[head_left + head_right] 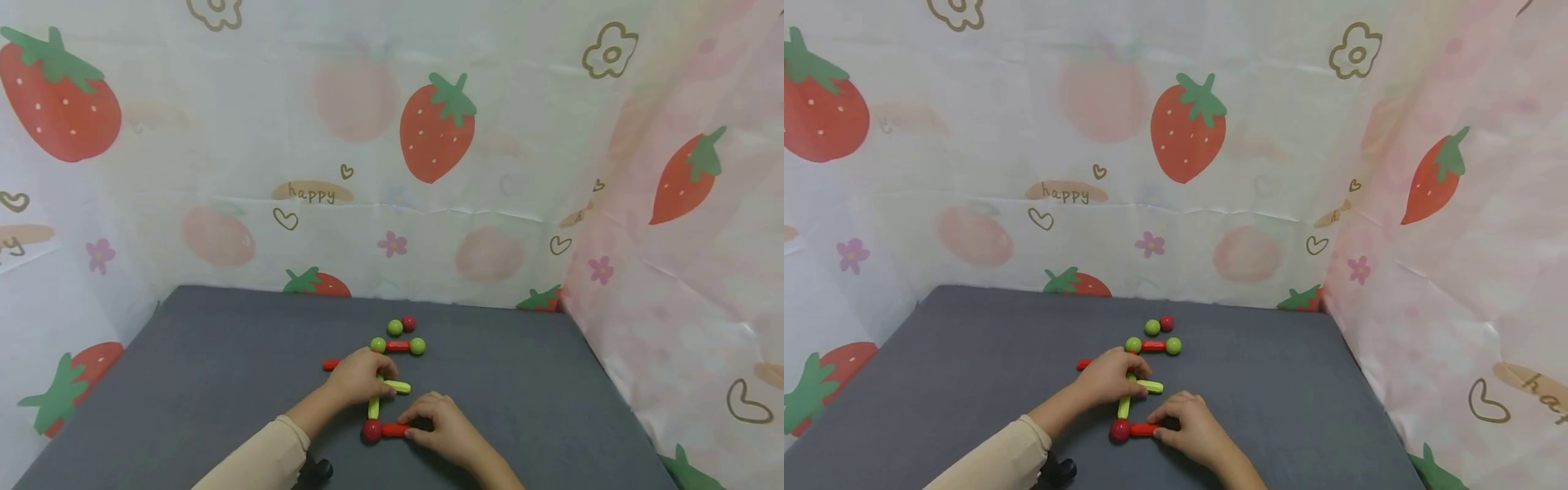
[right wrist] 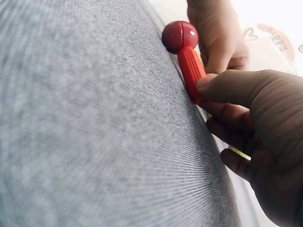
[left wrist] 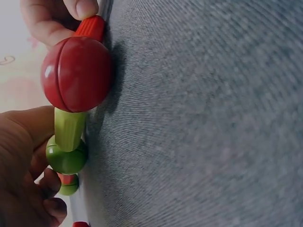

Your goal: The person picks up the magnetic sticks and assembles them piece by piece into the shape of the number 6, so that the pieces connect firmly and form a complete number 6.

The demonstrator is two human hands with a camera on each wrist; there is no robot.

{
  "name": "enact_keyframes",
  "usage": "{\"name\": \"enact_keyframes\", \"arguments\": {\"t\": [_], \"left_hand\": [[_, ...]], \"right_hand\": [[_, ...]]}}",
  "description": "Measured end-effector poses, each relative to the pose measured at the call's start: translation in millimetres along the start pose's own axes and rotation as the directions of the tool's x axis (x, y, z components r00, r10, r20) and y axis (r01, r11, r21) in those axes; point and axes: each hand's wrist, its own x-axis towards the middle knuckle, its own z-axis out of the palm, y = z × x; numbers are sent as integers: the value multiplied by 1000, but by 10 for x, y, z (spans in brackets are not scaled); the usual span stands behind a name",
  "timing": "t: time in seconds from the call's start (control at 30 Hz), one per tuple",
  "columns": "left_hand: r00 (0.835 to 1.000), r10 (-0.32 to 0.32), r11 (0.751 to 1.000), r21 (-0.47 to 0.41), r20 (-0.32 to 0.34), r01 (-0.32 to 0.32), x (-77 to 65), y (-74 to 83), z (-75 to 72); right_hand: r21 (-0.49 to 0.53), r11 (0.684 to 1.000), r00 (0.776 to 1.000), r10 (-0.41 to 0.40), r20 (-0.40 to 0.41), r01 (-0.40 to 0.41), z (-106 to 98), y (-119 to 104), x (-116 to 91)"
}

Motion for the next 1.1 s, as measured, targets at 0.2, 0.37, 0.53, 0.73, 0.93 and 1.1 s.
{"name": "enact_keyframes", "arguments": {"t": [0.2,0.37,0.53,0.73,0.93,1.1], "left_hand": [[1000,-12,1000,-7,26,12,-15,-36,23],[999,-21,999,-48,29,23,-26,-79,48],[997,-73,982,-172,40,79,-35,-138,66],[995,-95,963,-251,38,101,-50,-165,66],[994,-101,955,-278,30,105,-51,-159,80],[996,-88,956,-279,15,88,-42,-143,78]], "right_hand": [[10,1000,1000,8,0,-8,28,3,0],[21,1000,1000,8,1,-8,41,-4,3],[22,1000,1000,7,-3,-7,37,-17,11],[26,999,1000,19,10,-19,22,-40,11],[12,1000,1000,-13,25,12,-27,-24,11],[7,1000,1000,-2,25,2,-223,-34,96]]}}
